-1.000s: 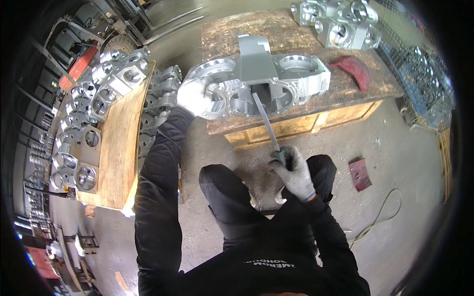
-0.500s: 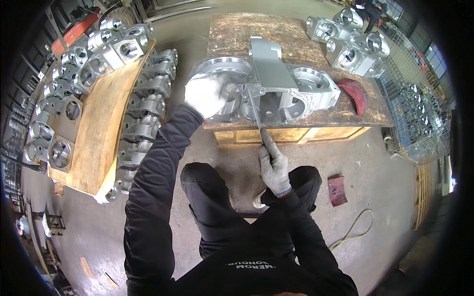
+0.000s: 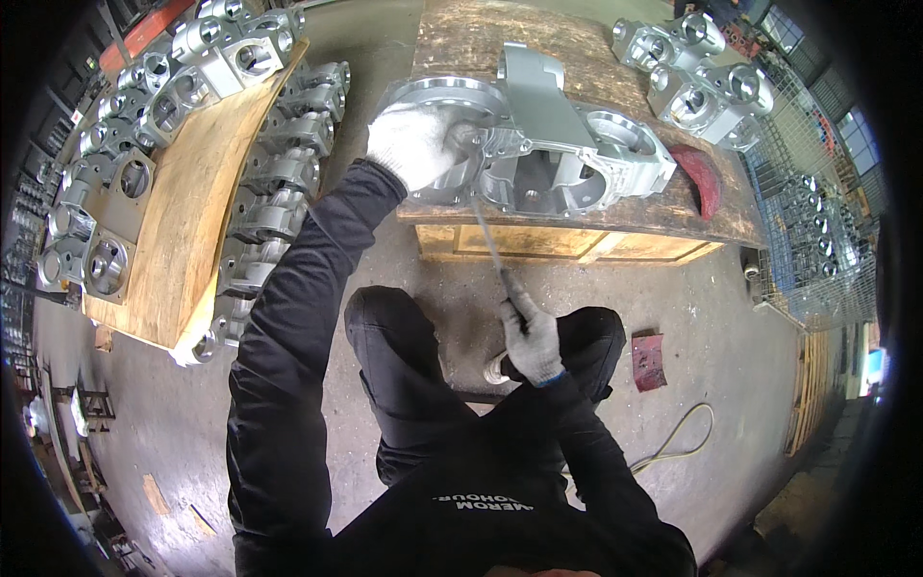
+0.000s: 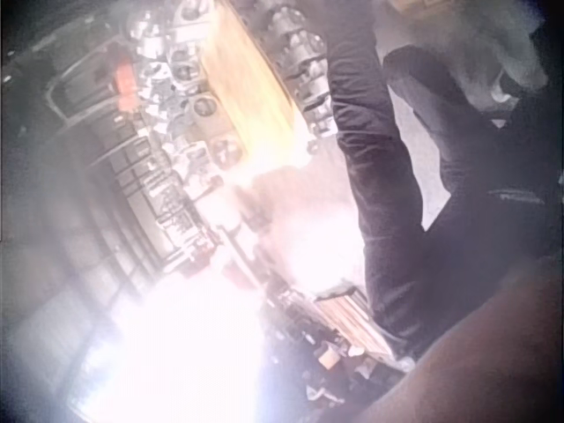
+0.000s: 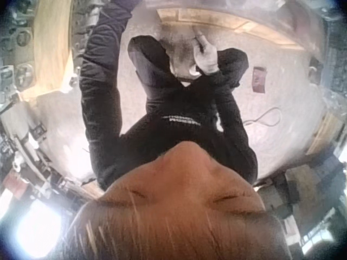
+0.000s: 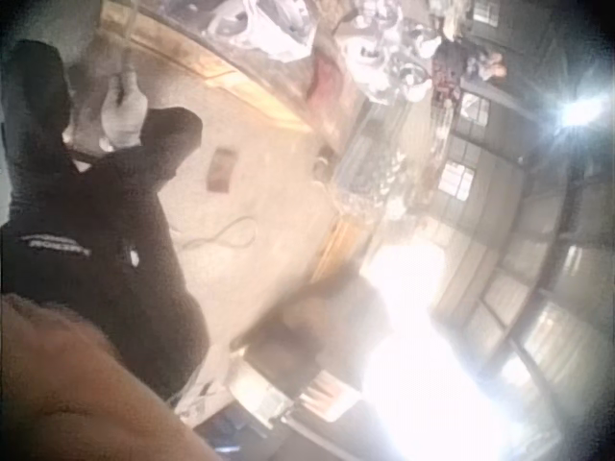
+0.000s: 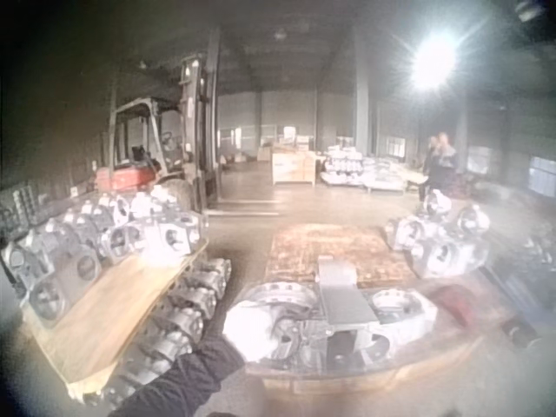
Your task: The person deburrs and smooths a large metal casting on a wooden workbench using a hammer, a metal file, and a sanding pad. They repeatedly reposition the casting to access different edges and surfaces, then place the finished part onto a nearby stack of similar components.
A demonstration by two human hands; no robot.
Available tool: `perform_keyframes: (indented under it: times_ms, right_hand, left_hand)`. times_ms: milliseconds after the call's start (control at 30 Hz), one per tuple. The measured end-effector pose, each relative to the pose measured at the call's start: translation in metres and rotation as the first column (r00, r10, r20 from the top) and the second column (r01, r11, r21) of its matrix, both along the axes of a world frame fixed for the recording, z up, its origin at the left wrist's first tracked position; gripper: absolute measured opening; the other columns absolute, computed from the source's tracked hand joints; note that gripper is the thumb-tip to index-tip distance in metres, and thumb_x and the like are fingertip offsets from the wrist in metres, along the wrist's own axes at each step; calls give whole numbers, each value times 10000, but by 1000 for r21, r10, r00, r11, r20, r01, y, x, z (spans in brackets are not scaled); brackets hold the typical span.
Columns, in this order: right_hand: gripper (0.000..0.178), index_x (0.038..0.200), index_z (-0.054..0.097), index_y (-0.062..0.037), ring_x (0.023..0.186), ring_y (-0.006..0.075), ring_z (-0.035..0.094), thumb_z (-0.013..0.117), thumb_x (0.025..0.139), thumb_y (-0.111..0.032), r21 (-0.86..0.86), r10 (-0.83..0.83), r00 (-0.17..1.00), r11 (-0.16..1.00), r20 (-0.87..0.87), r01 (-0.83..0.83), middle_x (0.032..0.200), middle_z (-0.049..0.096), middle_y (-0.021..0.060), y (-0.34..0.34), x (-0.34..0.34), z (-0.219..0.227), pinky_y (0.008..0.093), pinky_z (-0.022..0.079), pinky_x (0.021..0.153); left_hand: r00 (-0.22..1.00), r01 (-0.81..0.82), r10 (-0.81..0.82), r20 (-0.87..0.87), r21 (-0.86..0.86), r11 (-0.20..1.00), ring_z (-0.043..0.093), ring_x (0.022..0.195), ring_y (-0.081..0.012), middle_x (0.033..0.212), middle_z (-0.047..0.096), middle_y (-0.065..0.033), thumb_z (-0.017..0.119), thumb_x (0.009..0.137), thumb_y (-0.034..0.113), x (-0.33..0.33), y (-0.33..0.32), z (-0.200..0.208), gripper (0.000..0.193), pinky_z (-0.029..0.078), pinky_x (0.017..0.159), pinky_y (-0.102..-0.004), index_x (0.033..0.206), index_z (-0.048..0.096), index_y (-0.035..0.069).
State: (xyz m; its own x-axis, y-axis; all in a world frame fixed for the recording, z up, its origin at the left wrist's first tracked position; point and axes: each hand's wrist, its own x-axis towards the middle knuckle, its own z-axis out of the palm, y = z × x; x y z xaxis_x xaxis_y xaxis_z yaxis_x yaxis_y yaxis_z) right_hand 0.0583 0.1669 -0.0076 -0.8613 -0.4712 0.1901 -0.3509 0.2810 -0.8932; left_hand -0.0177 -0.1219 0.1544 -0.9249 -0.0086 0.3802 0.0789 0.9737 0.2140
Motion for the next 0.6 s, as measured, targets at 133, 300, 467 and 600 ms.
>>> perform_keyframes:
  times_ms: [133, 300, 467, 600]
  right_hand:
    - [521, 1523, 529, -155, 823, 126, 706, 575, 1017, -40, -18, -56, 991, 998, -126, 54, 967, 723, 220, 8, -24, 30, 301, 557, 742]
    - [519, 1524, 523, -138, 886, 69, 652, 557, 1020, -15, -100, -53, 997, 994, -53, 47, 986, 743, 215, -26, -36, 43, 289, 551, 756]
    - [496, 1514, 526, -64, 899, 29, 532, 557, 1023, -4, -274, 39, 994, 962, 100, -11, 1102, 662, -57, -33, -10, -2, 207, 472, 780]
    - [465, 1474, 555, -34, 929, 53, 596, 599, 1011, -21, 169, 94, 984, 978, 153, -120, 1099, 736, 119, 21, 14, -1, 228, 504, 855]
  left_hand:
    - [990, 34, -49, -132, -115, 993, 723, 817, -337, 892, 735, -150, 510, 1015, 453, -1, -2, -4, 359, 577, 763, -459, 1221, 726, 254]
    - [981, 7, -32, -191, -128, 992, 721, 824, -330, 872, 733, -149, 573, 965, 451, -5, -6, -11, 347, 575, 772, -452, 1176, 746, 236]
    - [999, -15, 11, -53, -83, 996, 733, 849, -316, 861, 737, -140, 660, 898, 450, -6, -5, -11, 361, 576, 782, -450, 1202, 747, 275]
    - [992, 7, -18, -127, -81, 997, 732, 855, -324, 876, 739, -147, 651, 909, 430, -2, -2, -8, 348, 576, 788, -456, 1194, 749, 255]
